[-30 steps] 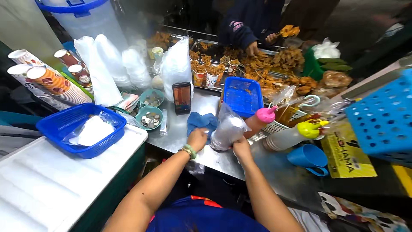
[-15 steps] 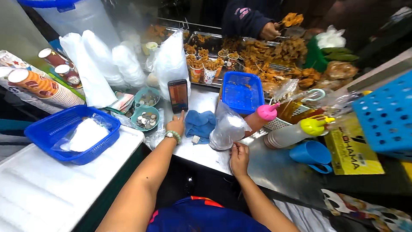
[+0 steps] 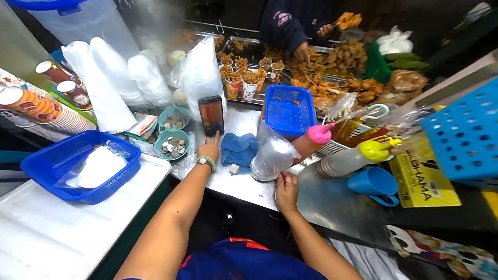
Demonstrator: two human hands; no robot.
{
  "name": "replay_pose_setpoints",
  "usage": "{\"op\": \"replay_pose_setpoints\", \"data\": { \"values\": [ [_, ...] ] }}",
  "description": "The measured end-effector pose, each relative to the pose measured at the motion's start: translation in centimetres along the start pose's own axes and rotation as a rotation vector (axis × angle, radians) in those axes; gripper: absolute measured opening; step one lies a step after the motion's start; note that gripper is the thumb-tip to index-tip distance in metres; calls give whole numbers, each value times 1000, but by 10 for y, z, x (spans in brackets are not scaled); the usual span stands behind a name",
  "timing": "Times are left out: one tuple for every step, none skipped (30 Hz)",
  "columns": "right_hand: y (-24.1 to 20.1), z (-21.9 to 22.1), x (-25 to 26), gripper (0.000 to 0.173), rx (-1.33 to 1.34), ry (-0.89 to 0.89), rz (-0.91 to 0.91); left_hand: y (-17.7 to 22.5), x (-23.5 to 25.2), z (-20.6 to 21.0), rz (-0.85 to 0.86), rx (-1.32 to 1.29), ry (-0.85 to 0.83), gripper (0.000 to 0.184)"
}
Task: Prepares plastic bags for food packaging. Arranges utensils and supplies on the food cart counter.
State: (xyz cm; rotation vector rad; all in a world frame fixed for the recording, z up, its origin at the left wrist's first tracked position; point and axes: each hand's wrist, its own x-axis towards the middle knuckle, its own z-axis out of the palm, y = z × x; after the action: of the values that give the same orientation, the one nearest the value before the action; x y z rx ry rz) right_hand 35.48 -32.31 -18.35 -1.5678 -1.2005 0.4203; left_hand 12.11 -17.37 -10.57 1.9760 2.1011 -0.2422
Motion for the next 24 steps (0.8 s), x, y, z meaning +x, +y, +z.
{"op": "replay_pose_setpoints", "data": {
  "values": [
    [0,0,0,31,1,1,-1,0,0,0,0,5,1,77],
    [0,0,1,30,-1,2,-3,0,1,0,0,8,2,77],
    [0,0,0,30,-2,1,-3,0,1,0,-3,7,1,76],
    [0,1,0,30,-4,1,-3,0,1,0,-7,10,-2,76],
    [0,1,0,30,-5,2,-2,0,1,-1,-10,13,-7,76],
    [0,1,0,30,-4,2,-4,1,1,-1,-13,14,-12,76],
    [0,1,0,30,-5,6,-7,1,1,-2,-16,12,-16,76],
    [1,1,0,30,-5,5,-9,2,1,-2,-19,9,-16,76],
    [1,1,0,30,-10,3,-12,2,2,-1,-20,3,-14,76],
    [1,0,0,30,-14,-2,-15,1,2,-1,-16,-5,-12,76],
    [1,0,0,30,-10,-6,-18,1,2,-1,-6,-19,-10,76],
    [1,0,1,30,-8,-10,-18,1,2,-1,0,-21,-7,76],
    [1,0,1,30,-8,-11,-16,0,1,-1,2,-21,-6,76],
    [0,0,1,30,-9,-9,-15,0,1,-1,2,-18,-8,76],
    [0,0,1,30,-11,-6,-15,0,1,-1,-1,-14,-15,76],
    [0,1,1,29,-11,-3,-14,0,2,-2,-2,-9,-25,76],
    [1,1,1,29,-12,-3,-14,0,2,-2,-4,-5,-32,75],
    [1,1,1,29,-14,0,-17,0,3,-1,-6,-3,-34,75],
    [2,1,1,29,-14,3,-19,0,3,-2,-6,4,-36,74],
    [2,1,1,29,-15,3,-19,0,2,-2,-6,13,-38,74],
    [2,2,1,29,-16,0,-19,0,1,-3,-5,18,-40,75],
    [3,2,2,29,-18,-1,-22,1,1,-4,-2,20,-40,76],
    [3,2,2,30,-20,-3,-23,2,0,-6,5,19,-35,78],
    [3,2,2,30,-18,-3,-24,2,-2,-8,15,11,-29,80]
  ]
}}
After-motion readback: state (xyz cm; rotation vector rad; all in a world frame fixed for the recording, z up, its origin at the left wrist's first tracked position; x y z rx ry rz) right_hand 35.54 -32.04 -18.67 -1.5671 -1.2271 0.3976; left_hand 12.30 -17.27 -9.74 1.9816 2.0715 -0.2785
